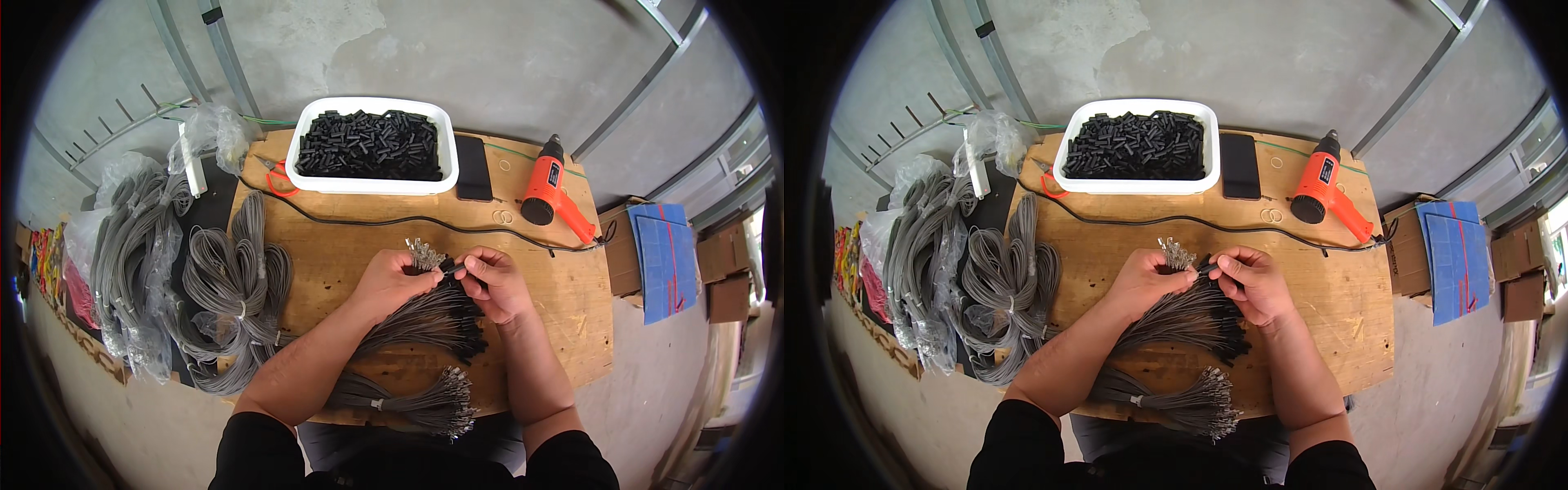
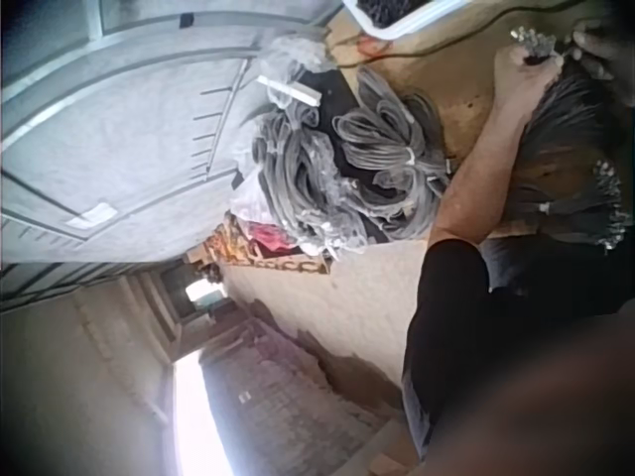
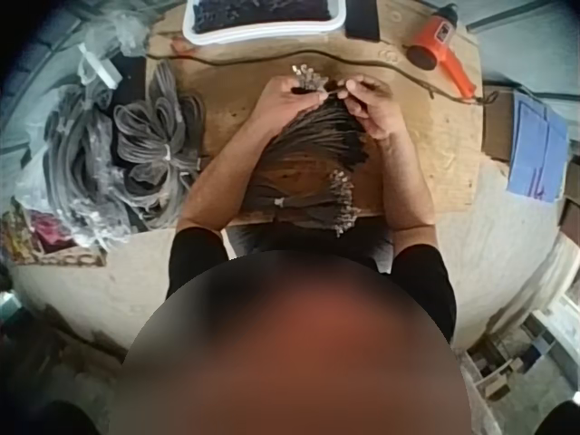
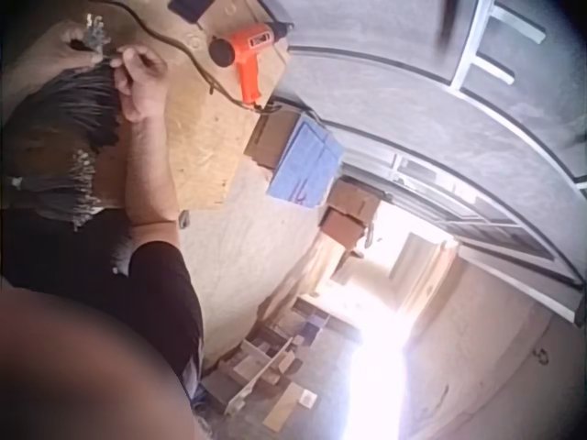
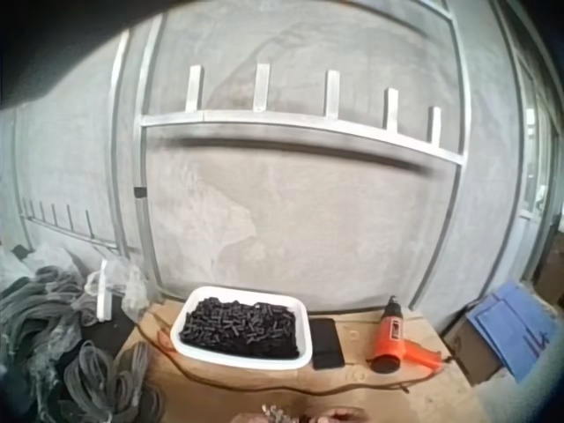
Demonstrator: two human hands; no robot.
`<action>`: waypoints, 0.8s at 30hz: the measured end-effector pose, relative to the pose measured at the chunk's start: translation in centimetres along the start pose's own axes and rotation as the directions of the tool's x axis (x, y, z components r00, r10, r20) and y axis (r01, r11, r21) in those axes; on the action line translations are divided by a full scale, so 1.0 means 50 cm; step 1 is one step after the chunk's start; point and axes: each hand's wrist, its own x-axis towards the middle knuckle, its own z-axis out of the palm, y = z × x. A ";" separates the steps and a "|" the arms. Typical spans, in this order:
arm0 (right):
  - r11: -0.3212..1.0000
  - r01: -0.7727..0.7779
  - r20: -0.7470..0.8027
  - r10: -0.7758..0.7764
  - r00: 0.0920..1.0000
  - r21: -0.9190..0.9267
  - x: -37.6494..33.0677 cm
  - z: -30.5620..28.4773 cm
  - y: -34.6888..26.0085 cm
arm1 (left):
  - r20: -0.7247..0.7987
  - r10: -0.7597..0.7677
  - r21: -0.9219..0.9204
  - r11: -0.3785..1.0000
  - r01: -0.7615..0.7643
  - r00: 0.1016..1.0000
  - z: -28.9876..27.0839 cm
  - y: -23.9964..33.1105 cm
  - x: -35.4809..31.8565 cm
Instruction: Manually sliding small black heat shrink tubes onto the ends of wires with pre-installed terminals.
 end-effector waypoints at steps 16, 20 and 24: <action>1.000 0.003 -0.035 -0.003 0.999 0.001 -0.004 0.009 0.000 | 0.023 -0.001 -0.012 1.000 0.001 1.000 0.000 -0.003 0.001; 1.000 0.001 -0.005 -0.001 1.000 -0.018 -0.007 0.012 -0.001 | 0.037 -0.002 -0.009 1.000 0.002 0.999 -0.002 -0.006 0.000; 1.000 -0.013 -0.006 0.013 1.000 -0.023 -0.006 -0.003 -0.005 | 0.037 -0.014 -0.015 1.000 0.015 0.999 0.004 -0.001 -0.001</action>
